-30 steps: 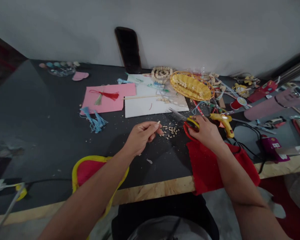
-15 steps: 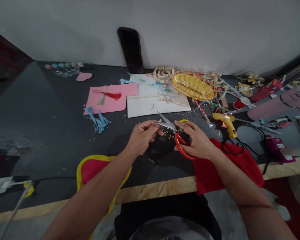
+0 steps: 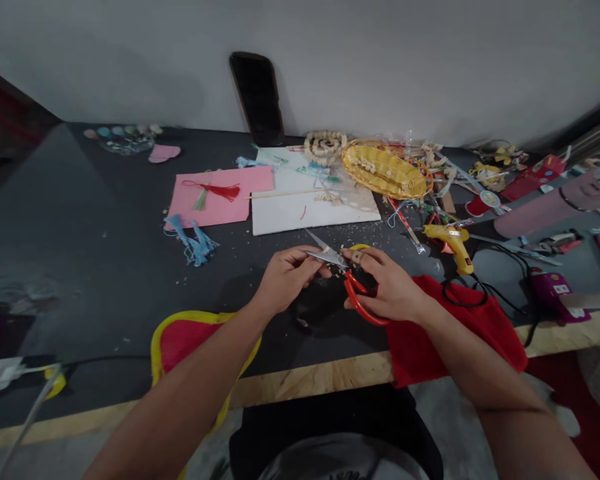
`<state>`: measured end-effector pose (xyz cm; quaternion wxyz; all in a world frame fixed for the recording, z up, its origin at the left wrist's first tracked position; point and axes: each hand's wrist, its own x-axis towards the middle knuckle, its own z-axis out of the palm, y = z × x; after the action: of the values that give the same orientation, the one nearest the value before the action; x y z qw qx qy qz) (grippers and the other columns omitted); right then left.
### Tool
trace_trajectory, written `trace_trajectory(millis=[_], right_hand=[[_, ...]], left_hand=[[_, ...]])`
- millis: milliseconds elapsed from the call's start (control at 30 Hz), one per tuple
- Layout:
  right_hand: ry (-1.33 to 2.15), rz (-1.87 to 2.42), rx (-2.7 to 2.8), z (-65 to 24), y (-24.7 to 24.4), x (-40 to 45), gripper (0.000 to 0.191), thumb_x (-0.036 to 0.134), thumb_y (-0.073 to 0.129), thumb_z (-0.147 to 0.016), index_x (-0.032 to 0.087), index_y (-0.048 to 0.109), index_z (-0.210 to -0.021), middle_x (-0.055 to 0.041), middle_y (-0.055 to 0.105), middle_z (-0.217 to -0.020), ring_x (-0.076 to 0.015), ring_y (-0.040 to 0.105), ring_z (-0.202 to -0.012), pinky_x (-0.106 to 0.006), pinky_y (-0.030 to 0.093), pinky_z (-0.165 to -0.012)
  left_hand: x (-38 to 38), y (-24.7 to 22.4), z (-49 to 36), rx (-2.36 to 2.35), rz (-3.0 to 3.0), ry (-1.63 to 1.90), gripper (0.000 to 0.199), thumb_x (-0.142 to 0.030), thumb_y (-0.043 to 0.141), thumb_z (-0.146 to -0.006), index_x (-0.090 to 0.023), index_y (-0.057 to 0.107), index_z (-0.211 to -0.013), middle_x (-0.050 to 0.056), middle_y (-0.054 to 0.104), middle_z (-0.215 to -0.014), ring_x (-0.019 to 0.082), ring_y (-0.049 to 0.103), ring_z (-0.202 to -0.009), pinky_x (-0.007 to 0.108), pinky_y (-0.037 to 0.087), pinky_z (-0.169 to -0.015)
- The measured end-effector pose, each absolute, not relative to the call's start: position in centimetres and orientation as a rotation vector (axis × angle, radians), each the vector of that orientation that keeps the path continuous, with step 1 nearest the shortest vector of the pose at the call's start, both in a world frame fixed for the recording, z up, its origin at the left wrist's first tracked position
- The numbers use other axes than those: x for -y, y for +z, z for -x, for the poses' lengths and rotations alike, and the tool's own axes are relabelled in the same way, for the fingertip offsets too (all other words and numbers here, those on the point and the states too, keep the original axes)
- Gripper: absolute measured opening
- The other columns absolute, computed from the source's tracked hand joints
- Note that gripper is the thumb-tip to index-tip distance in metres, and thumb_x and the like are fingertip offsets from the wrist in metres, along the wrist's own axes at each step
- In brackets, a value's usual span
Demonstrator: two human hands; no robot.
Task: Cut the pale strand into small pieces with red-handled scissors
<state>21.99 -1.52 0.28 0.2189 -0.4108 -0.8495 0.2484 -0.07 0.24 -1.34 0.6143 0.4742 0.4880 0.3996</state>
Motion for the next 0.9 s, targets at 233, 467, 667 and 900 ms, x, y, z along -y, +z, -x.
trace_trajectory(millis=[233,467,667,900], right_hand=[[0.618,1.142,2.319,-21.6,-0.19,1.67,0.074,0.054,0.071,-0.076,0.023,0.046,-0.139,-0.0119,0.061,-0.127,-0.0272,0.057,-0.118,-0.046,0.048,-0.1],[0.513,1.195,2.34,-21.51,-0.38,2.0,0.073,0.054,0.067,-0.08,0.019,0.046,-0.14,-0.0139,0.064,-0.118,-0.0268,0.061,-0.11,-0.043,0.052,-0.096],[0.506,1.211,2.318,-21.19,-0.16,1.99,0.069,0.052,0.066,-0.081,0.023,0.046,-0.14,-0.0119,0.064,-0.119,-0.0262,0.06,-0.111,-0.043,0.052,-0.096],[0.503,1.215,2.337,-21.42,-0.32,1.93,0.075,0.058,0.068,-0.076,0.023,0.047,-0.14,-0.0124,0.06,-0.121,-0.0274,0.055,-0.115,-0.046,0.047,-0.101]], left_hand=[[-0.18,-1.08,0.29,-1.112,-1.195,0.91,0.025,-0.04,0.066,-0.079,-0.015,0.071,-0.078,0.004,0.069,-0.065,0.007,0.04,-0.045,0.019,0.03,-0.044],[-0.23,-1.09,0.2,-1.147,-1.223,0.904,0.03,-0.044,0.066,-0.079,-0.015,0.071,-0.081,0.004,0.068,-0.065,0.008,0.042,-0.045,0.021,0.03,-0.043],[-0.29,-1.02,-0.01,-1.106,-1.144,0.994,0.031,-0.045,0.072,-0.074,-0.015,0.066,-0.082,0.004,0.07,-0.066,0.01,0.051,-0.05,0.02,0.032,-0.046],[-0.17,-0.83,0.1,-0.963,-1.027,0.97,0.03,-0.044,0.076,-0.07,-0.016,0.065,-0.074,0.003,0.068,-0.06,0.006,0.039,-0.041,0.02,0.025,-0.042]])
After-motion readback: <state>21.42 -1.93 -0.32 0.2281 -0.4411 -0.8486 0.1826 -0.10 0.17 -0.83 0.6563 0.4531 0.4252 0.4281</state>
